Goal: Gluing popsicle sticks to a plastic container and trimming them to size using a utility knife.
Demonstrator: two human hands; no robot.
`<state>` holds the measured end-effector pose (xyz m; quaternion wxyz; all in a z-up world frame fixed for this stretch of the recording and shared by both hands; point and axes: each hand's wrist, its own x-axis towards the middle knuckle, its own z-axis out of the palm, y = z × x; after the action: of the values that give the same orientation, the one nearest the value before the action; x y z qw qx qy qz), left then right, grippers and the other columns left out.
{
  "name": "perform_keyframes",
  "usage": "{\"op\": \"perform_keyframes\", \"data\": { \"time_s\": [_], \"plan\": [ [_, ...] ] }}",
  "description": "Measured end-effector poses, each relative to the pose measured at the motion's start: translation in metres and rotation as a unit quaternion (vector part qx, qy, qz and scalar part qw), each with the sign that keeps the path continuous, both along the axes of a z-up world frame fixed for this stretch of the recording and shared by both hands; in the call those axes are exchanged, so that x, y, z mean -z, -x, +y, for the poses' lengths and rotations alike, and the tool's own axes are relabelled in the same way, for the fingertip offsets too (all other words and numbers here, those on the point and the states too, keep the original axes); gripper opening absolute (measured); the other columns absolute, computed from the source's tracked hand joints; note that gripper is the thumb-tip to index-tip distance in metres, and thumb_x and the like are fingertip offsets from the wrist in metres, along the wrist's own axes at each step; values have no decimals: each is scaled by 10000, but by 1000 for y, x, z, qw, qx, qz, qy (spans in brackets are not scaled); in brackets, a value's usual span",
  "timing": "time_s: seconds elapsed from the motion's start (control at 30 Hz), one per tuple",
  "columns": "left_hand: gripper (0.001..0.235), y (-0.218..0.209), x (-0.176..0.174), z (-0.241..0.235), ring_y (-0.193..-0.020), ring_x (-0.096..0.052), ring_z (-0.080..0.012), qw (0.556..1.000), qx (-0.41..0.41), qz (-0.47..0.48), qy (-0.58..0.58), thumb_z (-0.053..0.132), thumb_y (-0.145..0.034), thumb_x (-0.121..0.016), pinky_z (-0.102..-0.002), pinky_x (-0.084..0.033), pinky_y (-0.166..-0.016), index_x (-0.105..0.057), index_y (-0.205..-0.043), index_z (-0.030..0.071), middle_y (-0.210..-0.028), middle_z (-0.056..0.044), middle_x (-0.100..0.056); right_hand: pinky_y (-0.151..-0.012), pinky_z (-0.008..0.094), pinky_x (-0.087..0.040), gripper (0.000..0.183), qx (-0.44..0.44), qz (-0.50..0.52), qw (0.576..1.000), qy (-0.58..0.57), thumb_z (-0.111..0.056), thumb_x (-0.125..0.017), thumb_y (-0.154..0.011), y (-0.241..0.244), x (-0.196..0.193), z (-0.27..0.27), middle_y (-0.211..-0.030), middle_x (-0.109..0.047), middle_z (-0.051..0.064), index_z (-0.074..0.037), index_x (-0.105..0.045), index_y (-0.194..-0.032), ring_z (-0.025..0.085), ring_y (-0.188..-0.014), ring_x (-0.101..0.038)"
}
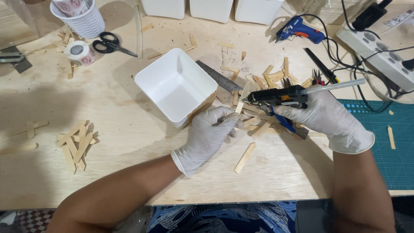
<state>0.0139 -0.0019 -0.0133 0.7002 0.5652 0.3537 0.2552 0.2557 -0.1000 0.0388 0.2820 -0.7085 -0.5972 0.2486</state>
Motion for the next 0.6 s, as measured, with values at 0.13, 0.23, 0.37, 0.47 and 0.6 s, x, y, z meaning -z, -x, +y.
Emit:
{"op": "perform_keyframes", "data": {
  "time_s": [0.13, 0.23, 0.37, 0.47, 0.6],
  "plan": [
    [106, 0, 1, 0, -543, -633, -84, 1000, -2, -4, -22, 139, -932, -694, -197, -529, -470, -785, -922, 85, -839, -65, -789, -763, 246, -545, 297, 28, -20, 999, 5, -275, -776, -866, -6, 9, -1, -822, -792, -14, -96, -811, -1101, 40, -853, -632],
    [116, 0, 1, 0, -546, -627, -85, 1000, 3, -4, -21, 150, -946, -681, -194, -519, -483, -776, -920, 90, -815, -55, -790, -789, 259, -540, 380, 10, -50, 999, -5, -276, -766, -866, -6, 7, 0, -960, -806, -9, -113, -773, -1209, 35, -922, -606],
    [126, 0, 2, 0, -561, -639, -90, 1000, 10, -1, -19, 152, -951, -672, -193, -527, -489, -782, -959, 89, -831, -60, -791, -833, 259, -551, 374, 1, -29, 999, -16, -257, -762, -863, -6, 8, 0, -1038, -805, 11, -93, -770, -1199, 55, -987, -639],
    [108, 0, 2, 0, -547, -639, -92, 1000, -2, -9, -10, 132, -941, -692, -195, -528, -466, -786, -931, 80, -845, -73, -804, -868, 264, -551, 337, -23, -56, 998, -34, -262, -754, -874, -10, 11, -1, -1073, -804, 27, -88, -775, -1162, 70, -1016, -669],
    [115, 0, 0, 0, -552, -632, -76, 1000, 5, 4, -19, 140, -940, -688, -191, -524, -456, -790, -950, 89, -837, -66, -796, -824, 259, -550, 325, 6, -40, 999, -6, -281, -764, -867, -4, 5, -1, -911, -810, 6, -102, -795, -1136, 55, -928, -664]
  ]
}}
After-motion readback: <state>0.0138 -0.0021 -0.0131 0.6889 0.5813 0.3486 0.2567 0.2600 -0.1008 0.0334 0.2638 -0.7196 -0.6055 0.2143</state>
